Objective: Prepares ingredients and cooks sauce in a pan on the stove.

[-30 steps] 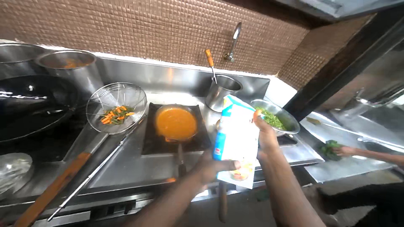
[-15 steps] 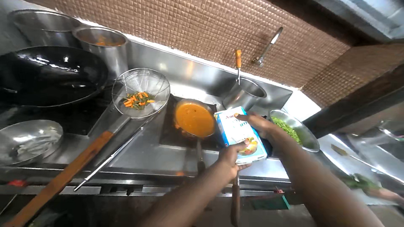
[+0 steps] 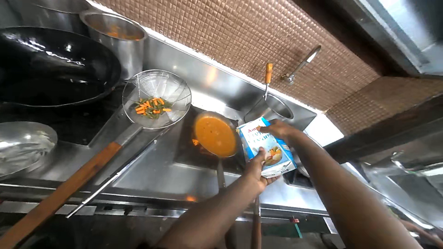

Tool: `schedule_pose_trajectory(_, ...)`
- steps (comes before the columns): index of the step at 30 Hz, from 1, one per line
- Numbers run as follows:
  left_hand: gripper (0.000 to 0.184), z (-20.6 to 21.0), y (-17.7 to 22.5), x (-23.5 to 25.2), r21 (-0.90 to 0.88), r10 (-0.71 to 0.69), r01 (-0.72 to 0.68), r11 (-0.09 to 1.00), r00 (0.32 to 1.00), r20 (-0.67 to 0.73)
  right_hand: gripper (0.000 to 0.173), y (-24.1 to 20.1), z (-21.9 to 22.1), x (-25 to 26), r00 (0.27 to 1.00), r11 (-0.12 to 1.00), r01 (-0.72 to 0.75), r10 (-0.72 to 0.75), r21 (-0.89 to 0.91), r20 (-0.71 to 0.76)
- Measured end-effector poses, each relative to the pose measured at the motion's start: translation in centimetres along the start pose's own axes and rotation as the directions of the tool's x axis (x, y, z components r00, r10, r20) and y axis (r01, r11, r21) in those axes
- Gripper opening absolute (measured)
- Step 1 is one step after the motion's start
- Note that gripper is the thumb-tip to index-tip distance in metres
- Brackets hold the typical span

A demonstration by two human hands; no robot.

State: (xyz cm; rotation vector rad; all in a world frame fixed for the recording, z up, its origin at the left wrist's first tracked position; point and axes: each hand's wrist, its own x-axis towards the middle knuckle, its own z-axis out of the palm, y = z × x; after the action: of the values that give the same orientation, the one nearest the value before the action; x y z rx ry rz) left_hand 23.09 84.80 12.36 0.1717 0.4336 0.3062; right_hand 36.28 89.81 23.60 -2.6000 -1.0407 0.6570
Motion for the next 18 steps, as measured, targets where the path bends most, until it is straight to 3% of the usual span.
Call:
schedule_pose_trajectory(2,0.066,-0.4,0.7,0.1,0.026,-0.043,0.042,0.999,0.996,0.078,0.038,-0.2,-0.6,-0.1,1.0,1.0,0.019,-0.019,-0.011,0.007)
schedule_pose_trajectory(6,0.05,-0.1,2.1,0.9,-0.088,0.022,-0.006,0.996,0.982,0.187,0.034,-0.7,-1.4,-0.6,0.997,0.999,0.045,-0.043,-0.02,0.057)
schedule_pose_trajectory(10,0.043,1.0,2.2,0.9,-0.104,0.042,-0.031,0.994,0.994,0.098,0.035,-1.0,-1.7,-0.4,0.996,0.996,0.037,-0.03,-0.079,0.089)
schedule_pose_trajectory(18,0.051,1.4,2.1,0.9,-0.204,0.017,-0.009,0.979,0.999,0.04,0.04,-2.4,-2.2,-0.1,0.997,0.966,0.015,0.005,-0.258,0.075)
